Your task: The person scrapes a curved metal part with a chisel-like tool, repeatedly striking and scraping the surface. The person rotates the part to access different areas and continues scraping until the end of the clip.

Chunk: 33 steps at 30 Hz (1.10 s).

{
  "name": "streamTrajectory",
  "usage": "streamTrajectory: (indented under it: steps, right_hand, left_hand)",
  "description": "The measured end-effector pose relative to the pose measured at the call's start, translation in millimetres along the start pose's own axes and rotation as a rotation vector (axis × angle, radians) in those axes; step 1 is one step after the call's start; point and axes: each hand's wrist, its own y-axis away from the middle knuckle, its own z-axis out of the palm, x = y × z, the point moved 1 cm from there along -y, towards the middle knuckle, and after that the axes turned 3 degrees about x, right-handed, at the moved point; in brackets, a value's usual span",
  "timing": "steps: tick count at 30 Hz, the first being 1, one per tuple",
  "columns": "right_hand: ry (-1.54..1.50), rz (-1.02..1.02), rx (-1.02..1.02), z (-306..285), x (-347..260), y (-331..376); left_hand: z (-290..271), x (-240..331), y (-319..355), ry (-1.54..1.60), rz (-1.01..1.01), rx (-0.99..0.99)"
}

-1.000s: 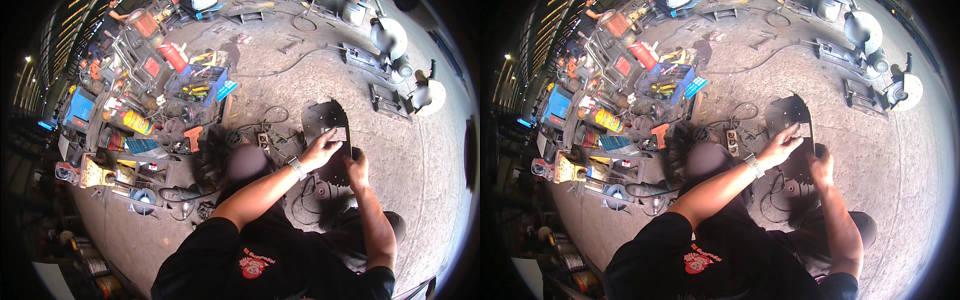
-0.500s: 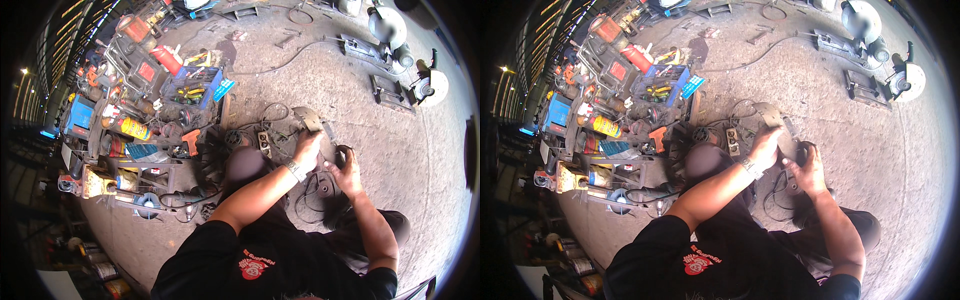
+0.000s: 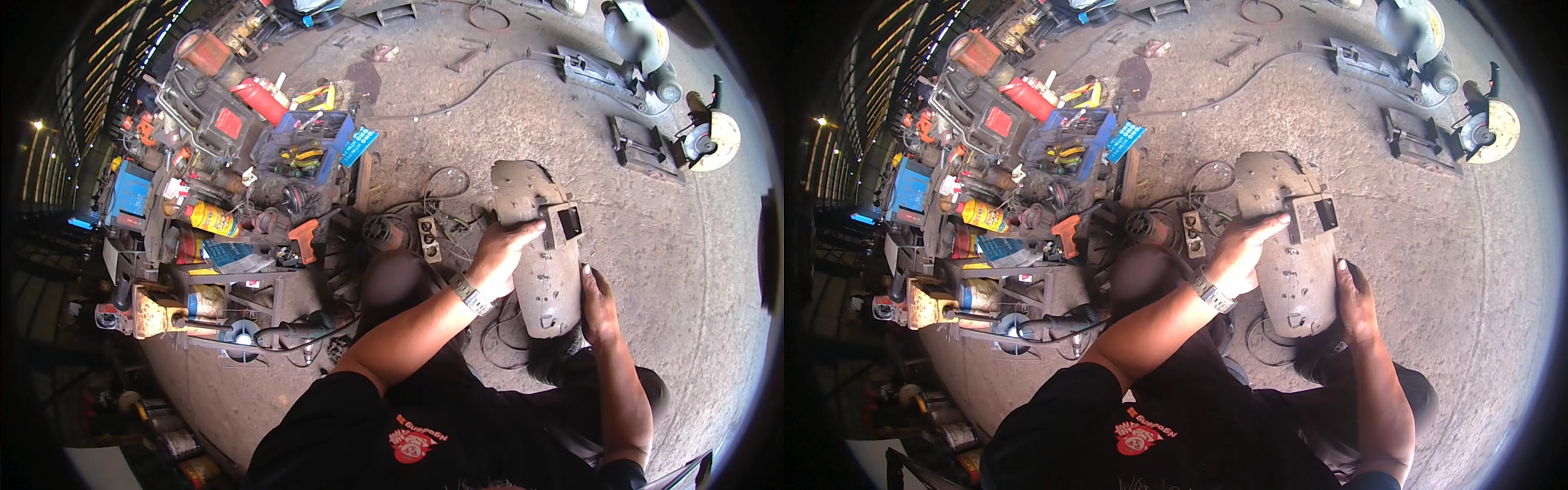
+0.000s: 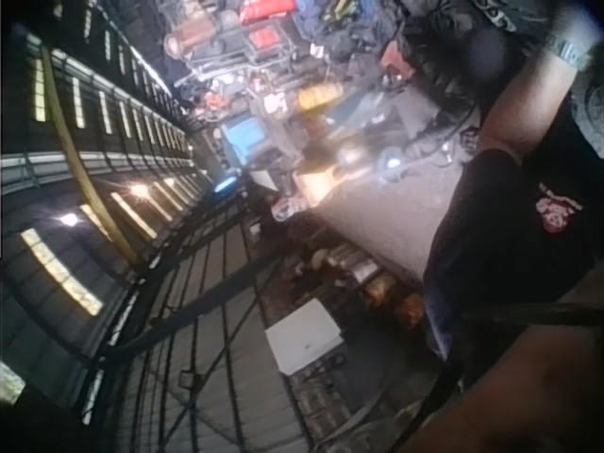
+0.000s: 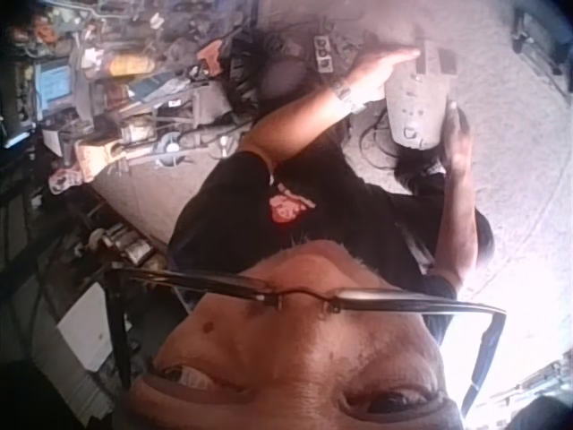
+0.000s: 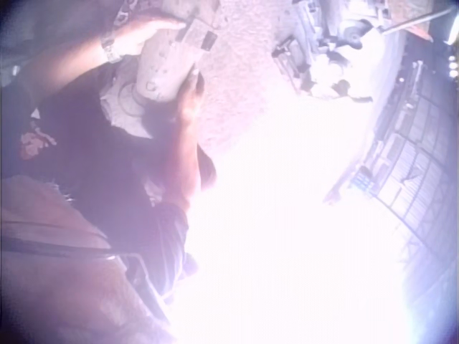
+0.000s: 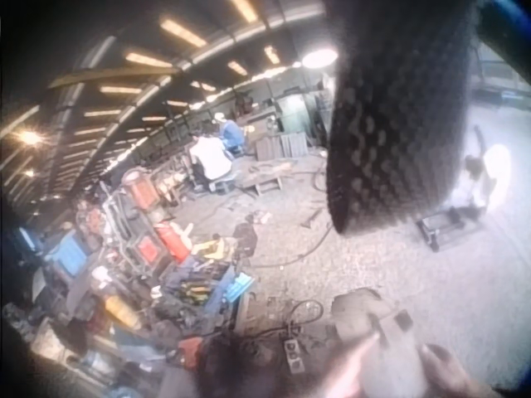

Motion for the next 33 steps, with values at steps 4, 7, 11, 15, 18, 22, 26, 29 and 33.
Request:
streamTrajectory:
  steps: [4,7,11,15,18,22,26,29,33]
  right_hand:
    - [0.034,-0.041,0.049,-7.1,-0.1,3.1]
    - [0.023,-0.043,0.062,-12.5,5.1,2.3]
    - [0.014,-0.017,0.050,-12.5,2.2,2.7]
    - [-0.026,-0.012,0.022,-17.2,5.3,1.4]
    - [0.009,-0.040,0.020,-18.7,2.7,2.1]
    - [0.010,-0.064,0.003,-20.7,0.0,2.2]
    - [-0.017,-0.030,-0.003,-21.5,-1.9,1.4]
    - [0.000,-0.040,-0.016,-19.1,-8.5,3.7]
    - [0.025,-0.033,0.006,-16.5,-10.2,3.2]
  left_hand:
    - [1.6,-7.5,-5.3,-0.018,0.024,-0.001]
    - [-0.4,-16.2,-9.8,-0.009,-0.020,-0.005]
    - [-0.6,-19.6,-11.5,-0.079,-0.027,-0.047]
    - [-1.4,-23.3,-13.6,-0.115,-0.016,-0.075]
    - [-4.0,-24.2,-16.0,-0.139,-0.023,-0.105]
    - [-0.5,-17.5,-13.7,-0.140,-0.041,-0.102]
    - [4.2,-18.8,-8.8,-0.148,-0.008,-0.057]
    - [4.5,-17.4,-9.8,-0.140,-0.038,-0.071]
    - [3.6,-17.4,-11.7,-0.112,-0.039,-0.064]
